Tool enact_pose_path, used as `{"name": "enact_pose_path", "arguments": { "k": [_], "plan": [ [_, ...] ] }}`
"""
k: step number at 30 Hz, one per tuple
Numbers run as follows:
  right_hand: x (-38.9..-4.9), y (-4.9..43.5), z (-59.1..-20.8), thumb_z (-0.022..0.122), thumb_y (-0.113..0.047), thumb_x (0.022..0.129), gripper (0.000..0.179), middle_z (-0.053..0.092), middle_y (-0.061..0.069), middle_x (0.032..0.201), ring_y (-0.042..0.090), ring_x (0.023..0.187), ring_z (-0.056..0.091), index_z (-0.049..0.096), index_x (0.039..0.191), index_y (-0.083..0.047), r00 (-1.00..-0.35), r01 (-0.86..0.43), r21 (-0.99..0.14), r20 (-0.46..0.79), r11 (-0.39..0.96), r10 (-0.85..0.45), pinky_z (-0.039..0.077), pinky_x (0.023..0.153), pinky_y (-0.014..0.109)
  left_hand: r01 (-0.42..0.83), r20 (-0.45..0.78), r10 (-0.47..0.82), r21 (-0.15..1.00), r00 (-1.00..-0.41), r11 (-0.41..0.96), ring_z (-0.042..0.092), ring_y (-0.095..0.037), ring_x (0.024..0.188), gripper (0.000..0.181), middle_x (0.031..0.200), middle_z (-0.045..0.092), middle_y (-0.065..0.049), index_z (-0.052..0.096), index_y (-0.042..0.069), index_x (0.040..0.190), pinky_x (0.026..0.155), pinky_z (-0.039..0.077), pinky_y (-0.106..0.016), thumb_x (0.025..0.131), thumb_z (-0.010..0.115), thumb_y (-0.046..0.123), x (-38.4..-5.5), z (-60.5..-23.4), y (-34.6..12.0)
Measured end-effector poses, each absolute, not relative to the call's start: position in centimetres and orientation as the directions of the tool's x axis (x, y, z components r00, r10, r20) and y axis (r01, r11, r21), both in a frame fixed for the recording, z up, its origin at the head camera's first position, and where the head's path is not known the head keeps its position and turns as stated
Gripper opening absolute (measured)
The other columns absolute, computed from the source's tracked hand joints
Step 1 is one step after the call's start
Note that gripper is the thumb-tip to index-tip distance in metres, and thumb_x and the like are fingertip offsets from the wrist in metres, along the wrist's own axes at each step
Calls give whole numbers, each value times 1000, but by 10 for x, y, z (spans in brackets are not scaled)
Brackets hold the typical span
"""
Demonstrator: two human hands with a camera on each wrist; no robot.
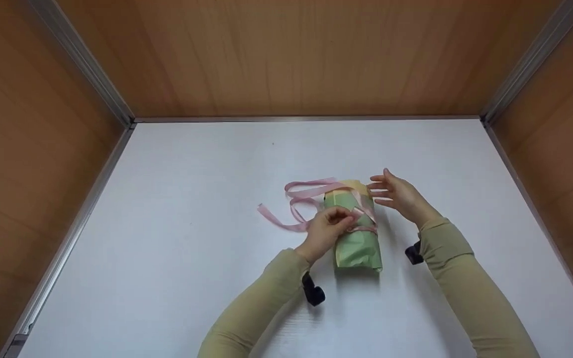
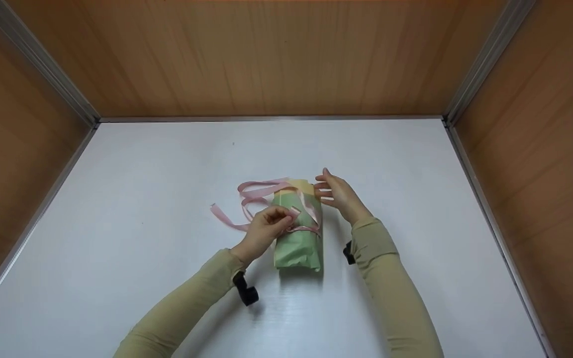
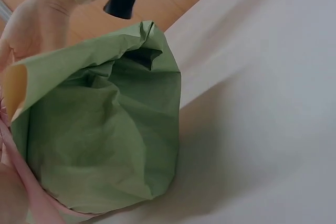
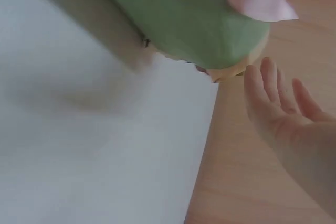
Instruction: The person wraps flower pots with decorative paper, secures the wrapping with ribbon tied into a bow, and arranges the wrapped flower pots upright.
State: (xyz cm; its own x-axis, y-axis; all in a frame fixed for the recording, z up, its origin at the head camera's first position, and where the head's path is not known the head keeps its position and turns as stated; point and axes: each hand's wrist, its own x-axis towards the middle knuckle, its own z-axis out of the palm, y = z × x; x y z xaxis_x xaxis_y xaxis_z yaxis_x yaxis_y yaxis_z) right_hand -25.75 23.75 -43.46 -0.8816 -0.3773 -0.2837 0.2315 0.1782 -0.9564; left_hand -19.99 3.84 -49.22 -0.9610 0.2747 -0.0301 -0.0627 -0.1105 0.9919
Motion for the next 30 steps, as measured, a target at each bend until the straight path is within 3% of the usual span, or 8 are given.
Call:
{"name": "enact_pose_path", "arguments": {
  "k": [5, 11, 17, 19, 21, 25, 30],
  "plan": [
    [-251, 238, -446, 19, -54, 100, 77, 37, 31, 141, 41, 132, 37, 27, 143, 8, -867, 169, -955, -263, 246, -423, 31, 110, 47, -60, -37, 267, 995, -963, -81, 58, -5, 78, 16, 87, 64, 3, 62, -10, 101, 70, 49, -19, 91, 60, 3, -201, -490, 38],
    [-244, 230, -445, 24, -45, 103, 66, 50, 27, 128, 37, 123, 45, 32, 143, 6, -849, 46, -923, -238, 382, -472, 34, 108, 49, -64, -49, 249, 997, -967, -52, 57, -4, 75, 17, 85, 64, 1, 63, -11, 99, 68, 50, -18, 90, 61, 3, -195, -474, 36],
    [-234, 222, -442, 38, -41, 101, 54, 53, 21, 132, 37, 126, 44, 49, 135, 0, -821, -62, -881, -222, 469, -526, 33, 106, 53, -39, -31, 247, 999, -968, -27, 57, -4, 76, 17, 88, 65, -3, 64, -11, 100, 68, 49, -17, 90, 61, 2, -190, -459, 33],
    [-232, 220, -442, 46, -38, 99, 47, 58, 17, 125, 31, 117, 50, 56, 127, -1, -813, -79, -878, -218, 473, -540, 39, 100, 46, -34, -29, 244, 999, -969, -16, 58, -4, 76, 16, 88, 65, -4, 64, -11, 99, 68, 50, -17, 90, 61, 2, -189, -458, 33],
    [-231, 218, -443, 53, -35, 96, 40, 63, 10, 105, 21, 97, 55, 62, 116, -1, -814, -84, -876, -215, 475, -540, 45, 85, 34, -40, -36, 249, 999, -968, -12, 58, -5, 76, 17, 88, 65, -4, 64, -11, 99, 69, 51, -18, 90, 61, 3, -189, -457, 33],
    [-230, 218, -444, 61, -29, 92, 31, 53, -2, 77, 9, 67, 46, 64, 98, 0, -832, -90, -878, -194, 471, -520, 40, 59, 22, -58, -51, 277, 998, -959, -18, 59, -5, 78, 18, 89, 65, -3, 64, -10, 101, 71, 53, -19, 91, 61, 4, -190, -455, 34],
    [-230, 217, -448, 64, -28, 91, 28, 48, -5, 70, 6, 62, 43, 64, 88, 0, -871, -53, -894, -177, 445, -459, 38, 55, 20, -49, -45, 300, 999, -953, -5, 58, -6, 75, 17, 87, 64, -2, 64, -10, 101, 70, 52, -19, 91, 61, 4, -195, -460, 35]
  ]
}}
